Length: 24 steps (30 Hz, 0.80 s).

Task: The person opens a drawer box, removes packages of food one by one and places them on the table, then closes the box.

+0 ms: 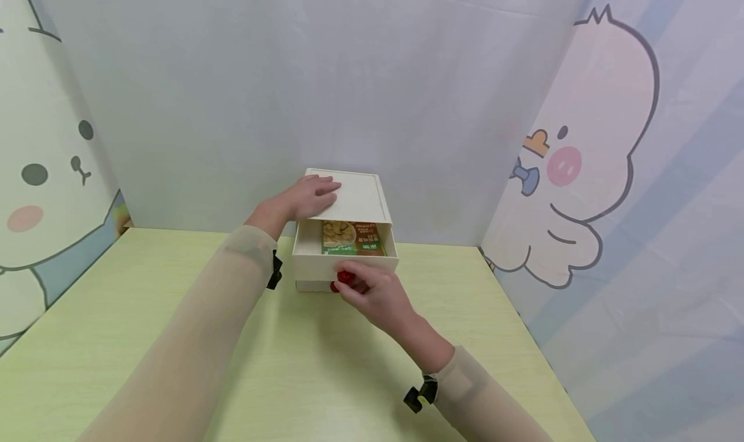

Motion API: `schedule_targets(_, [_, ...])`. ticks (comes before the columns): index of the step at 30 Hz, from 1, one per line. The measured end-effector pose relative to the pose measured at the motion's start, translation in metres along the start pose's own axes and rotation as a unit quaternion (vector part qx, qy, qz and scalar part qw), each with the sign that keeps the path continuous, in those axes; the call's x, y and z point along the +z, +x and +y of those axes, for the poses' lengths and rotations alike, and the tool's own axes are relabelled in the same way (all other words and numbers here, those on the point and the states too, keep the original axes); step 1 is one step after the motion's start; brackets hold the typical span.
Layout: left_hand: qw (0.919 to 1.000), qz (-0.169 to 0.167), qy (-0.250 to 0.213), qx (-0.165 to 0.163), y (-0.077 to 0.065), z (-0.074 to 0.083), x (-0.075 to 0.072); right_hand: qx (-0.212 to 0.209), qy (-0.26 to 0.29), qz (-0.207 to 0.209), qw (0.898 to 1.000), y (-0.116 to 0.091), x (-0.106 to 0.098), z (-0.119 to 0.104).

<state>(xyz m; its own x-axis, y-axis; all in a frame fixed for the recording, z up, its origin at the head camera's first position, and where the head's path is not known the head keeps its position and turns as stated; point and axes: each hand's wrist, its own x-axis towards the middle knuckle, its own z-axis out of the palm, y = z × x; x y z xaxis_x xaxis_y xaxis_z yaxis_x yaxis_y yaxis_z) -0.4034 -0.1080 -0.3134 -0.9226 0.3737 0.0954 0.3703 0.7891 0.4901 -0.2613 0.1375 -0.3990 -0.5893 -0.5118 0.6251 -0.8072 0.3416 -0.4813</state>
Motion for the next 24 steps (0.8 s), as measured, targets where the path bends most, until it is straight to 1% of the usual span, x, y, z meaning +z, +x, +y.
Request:
schedule_targets(11, [1.0000,0.001,0.000,0.001,-0.0006,-0.0003,0.0002,0.006,-0.005,-0.006,1.000,-0.0041,-0.0014,-0.0033])
schedule_targets(24, [1.0000,0.002,-0.002,0.002,-0.0025,0.0016,0.0002,-0.006,-0.002,-0.004,1.000,-0.0086,-0.0026,-0.0044])
